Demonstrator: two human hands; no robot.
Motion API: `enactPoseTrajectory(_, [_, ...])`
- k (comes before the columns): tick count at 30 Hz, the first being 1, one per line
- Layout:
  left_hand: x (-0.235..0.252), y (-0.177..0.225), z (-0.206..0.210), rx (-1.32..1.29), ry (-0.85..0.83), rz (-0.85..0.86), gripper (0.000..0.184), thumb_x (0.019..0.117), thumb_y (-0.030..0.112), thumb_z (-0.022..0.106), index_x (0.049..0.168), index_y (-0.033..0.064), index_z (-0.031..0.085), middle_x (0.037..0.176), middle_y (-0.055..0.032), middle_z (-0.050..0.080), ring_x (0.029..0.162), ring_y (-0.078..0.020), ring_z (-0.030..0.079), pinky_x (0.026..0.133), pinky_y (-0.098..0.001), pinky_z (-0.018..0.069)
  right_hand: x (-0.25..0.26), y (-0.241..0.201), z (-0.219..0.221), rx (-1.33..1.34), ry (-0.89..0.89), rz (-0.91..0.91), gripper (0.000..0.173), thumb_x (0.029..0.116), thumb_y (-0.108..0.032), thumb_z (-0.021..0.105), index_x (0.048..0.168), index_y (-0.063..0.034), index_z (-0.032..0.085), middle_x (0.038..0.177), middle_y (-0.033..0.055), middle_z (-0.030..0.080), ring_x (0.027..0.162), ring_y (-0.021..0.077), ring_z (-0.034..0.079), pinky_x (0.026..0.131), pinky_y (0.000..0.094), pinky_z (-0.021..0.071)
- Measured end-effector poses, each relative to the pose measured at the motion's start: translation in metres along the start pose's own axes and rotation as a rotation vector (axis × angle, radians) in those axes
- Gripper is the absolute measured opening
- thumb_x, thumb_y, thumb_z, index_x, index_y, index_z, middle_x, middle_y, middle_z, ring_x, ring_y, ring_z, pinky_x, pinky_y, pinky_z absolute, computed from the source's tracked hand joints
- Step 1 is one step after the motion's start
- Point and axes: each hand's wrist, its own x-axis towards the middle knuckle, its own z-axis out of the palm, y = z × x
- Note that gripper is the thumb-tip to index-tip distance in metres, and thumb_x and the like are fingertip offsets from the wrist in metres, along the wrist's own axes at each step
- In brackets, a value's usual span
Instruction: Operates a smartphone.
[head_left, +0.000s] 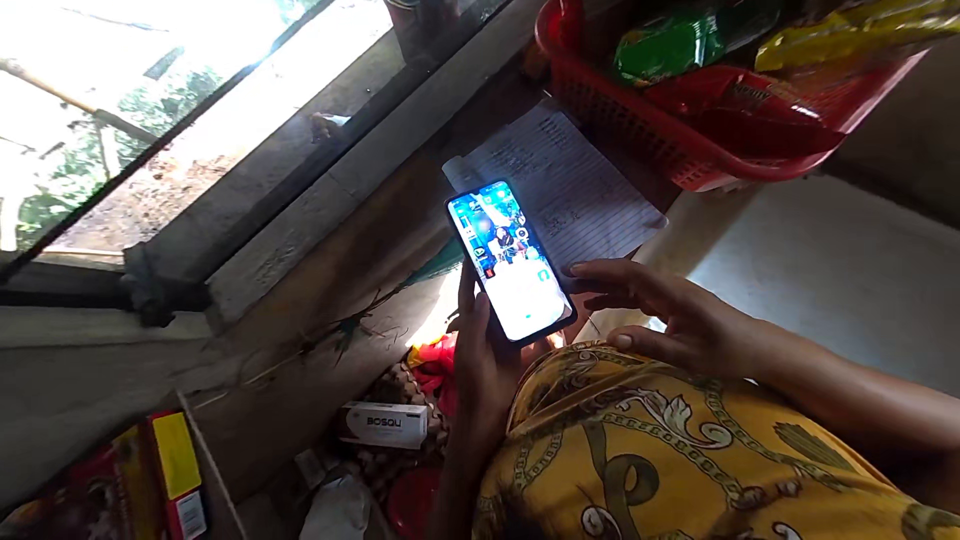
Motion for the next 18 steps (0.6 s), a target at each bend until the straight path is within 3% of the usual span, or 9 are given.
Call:
enactPoseTrajectory(2, [0.001, -0.001, 0.008, -0.033, 0.071, -0.039, 0.041, 0.1115, 0.031, 0.026, 0.139, 0.0140, 0.052, 0.120, -0.0074, 0.069, 0.112, -0.0191, 0.069, 0.096, -0.0419, 0.0576, 0.001, -0.001, 0.002, -0.011, 0.001, -0.007, 0.057, 0.1044, -0.036, 0.059, 0.148, -0.0033, 0.044, 0.146, 0.0103, 0.055, 0.128, 0.0142, 0.060, 0.103, 0.0295, 0.0560])
enactPoseTrajectory(4, [0.003, -0.001, 0.014, -0.033, 0.117, -0.055, 0.046, 0.1125, 0.034, 0.021, 0.128, 0.0113, 0.058, 0.112, -0.0069, 0.071, 0.107, -0.0177, 0.070, 0.094, -0.0400, 0.0585, 0.002, -0.002, 0.003, -0.026, -0.004, -0.025, 0.052, 0.1043, -0.034, 0.060, 0.145, -0.0043, 0.048, 0.145, 0.0098, 0.055, 0.129, 0.0138, 0.059, 0.102, 0.0288, 0.0561])
enactPoseTrajectory(7, [0.004, -0.002, 0.013, -0.069, 0.115, -0.042, 0.043, 0.1125, 0.034, 0.023, 0.132, 0.0127, 0.054, 0.116, -0.0065, 0.070, 0.109, -0.0175, 0.069, 0.095, -0.0399, 0.0577, 0.004, -0.005, 0.003, -0.071, -0.016, -0.035, 0.051, 0.1037, -0.035, 0.061, 0.144, -0.0061, 0.050, 0.146, 0.0096, 0.054, 0.128, 0.0129, 0.060, 0.102, 0.0277, 0.0561])
enactPoseTrajectory(10, [0.001, -0.002, 0.008, -0.156, 0.092, 0.012, 0.041, 0.1119, 0.035, 0.027, 0.130, 0.0125, 0.057, 0.116, -0.0073, 0.070, 0.110, -0.0194, 0.069, 0.095, -0.0419, 0.0581, 0.011, -0.013, 0.002, -0.185, -0.047, -0.102, 0.048, 0.1037, -0.035, 0.061, 0.137, -0.0011, 0.055, 0.142, 0.0133, 0.057, 0.125, 0.0106, 0.060, 0.101, 0.0245, 0.0536])
enactPoseTrajectory(13, [-0.004, 0.008, 0.007, -0.150, 0.121, 0.125, 0.040, 0.1115, 0.037, 0.029, 0.129, 0.0130, 0.056, 0.114, -0.0059, 0.071, 0.109, -0.0186, 0.070, 0.093, -0.0417, 0.0592, 0.024, -0.023, 0.006, -0.322, -0.067, -0.223, 0.042, 0.1039, -0.034, 0.060, 0.135, -0.0054, 0.058, 0.136, 0.0117, 0.060, 0.125, 0.0096, 0.057, 0.101, 0.0203, 0.0502])
enactPoseTrajectory(16, [-0.003, 0.020, 0.007, -0.130, 0.158, 0.253, 0.038, 0.1108, 0.038, 0.030, 0.128, 0.0147, 0.055, 0.114, -0.0041, 0.070, 0.110, -0.0182, 0.069, 0.094, -0.0429, 0.0584, 0.042, -0.024, 0.015, -0.448, -0.048, -0.321, 0.040, 0.1036, -0.035, 0.059, 0.135, -0.0101, 0.060, 0.130, 0.0101, 0.061, 0.122, 0.0139, 0.058, 0.100, 0.0239, 0.0497])
enactPoseTrajectory(18, [-0.001, 0.023, 0.006, -0.148, 0.156, 0.306, 0.040, 0.1110, 0.038, 0.027, 0.129, 0.0156, 0.055, 0.117, -0.0046, 0.070, 0.112, -0.0190, 0.068, 0.095, -0.0439, 0.0581, 0.054, -0.017, 0.025, -0.519, 0.002, -0.358, 0.040, 0.1027, -0.037, 0.061, 0.134, -0.0117, 0.063, 0.134, 0.0129, 0.059, 0.128, 0.0190, 0.054, 0.105, 0.0283, 0.0476])
